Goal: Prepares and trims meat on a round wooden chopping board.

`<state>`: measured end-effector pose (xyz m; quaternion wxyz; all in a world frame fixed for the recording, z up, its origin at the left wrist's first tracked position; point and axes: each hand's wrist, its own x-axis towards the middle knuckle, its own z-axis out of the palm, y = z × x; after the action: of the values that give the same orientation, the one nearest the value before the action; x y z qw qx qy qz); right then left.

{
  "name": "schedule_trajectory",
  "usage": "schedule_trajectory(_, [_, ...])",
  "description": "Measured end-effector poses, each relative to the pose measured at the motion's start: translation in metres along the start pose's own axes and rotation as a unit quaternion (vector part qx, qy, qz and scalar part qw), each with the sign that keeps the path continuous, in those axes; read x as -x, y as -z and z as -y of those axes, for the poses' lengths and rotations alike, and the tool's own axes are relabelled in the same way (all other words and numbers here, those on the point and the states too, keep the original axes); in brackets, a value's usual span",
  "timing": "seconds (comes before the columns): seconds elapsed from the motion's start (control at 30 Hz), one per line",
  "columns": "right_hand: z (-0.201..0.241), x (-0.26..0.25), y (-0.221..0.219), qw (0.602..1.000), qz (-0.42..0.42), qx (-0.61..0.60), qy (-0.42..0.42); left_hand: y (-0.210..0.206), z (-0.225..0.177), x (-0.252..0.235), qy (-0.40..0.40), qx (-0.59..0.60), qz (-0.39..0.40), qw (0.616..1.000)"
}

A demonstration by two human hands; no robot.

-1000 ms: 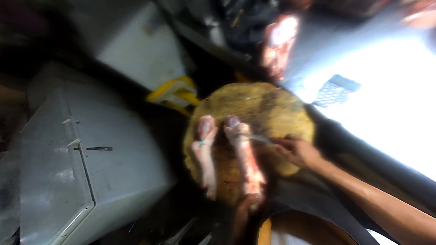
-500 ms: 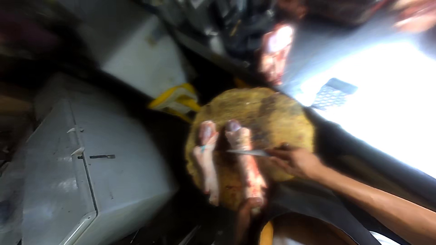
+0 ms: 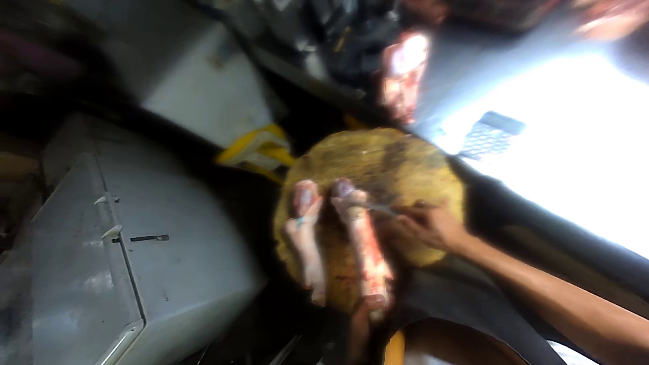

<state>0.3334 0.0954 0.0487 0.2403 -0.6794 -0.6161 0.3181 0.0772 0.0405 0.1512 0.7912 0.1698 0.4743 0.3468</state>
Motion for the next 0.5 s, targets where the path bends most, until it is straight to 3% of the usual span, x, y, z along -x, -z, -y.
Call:
schedule_trajectory(0.07, [0.005,0.007,-0.001,1.0,0.014,0.0,0.026,0.007,0.002,-0.003,-0.001,0.009,0.023,1.0])
schedule_trajectory(0.2, [-0.006,-0.005,0.003,1.0,-0.008,0.003,-0.016,0.005,0.004,-0.003,0.0,-0.002,0.011,1.0])
schedule_trajectory(0.37, [0.008,0.007,0.008,0.997,0.023,0.03,0.061,0.009,0.005,-0.008,0.016,0.014,0.032,0.999])
schedule_trajectory(0.5, [-0.003,-0.013,0.019,0.998,0.023,0.054,-0.009,0.003,0.007,-0.005,0.013,0.002,0.004,1.0])
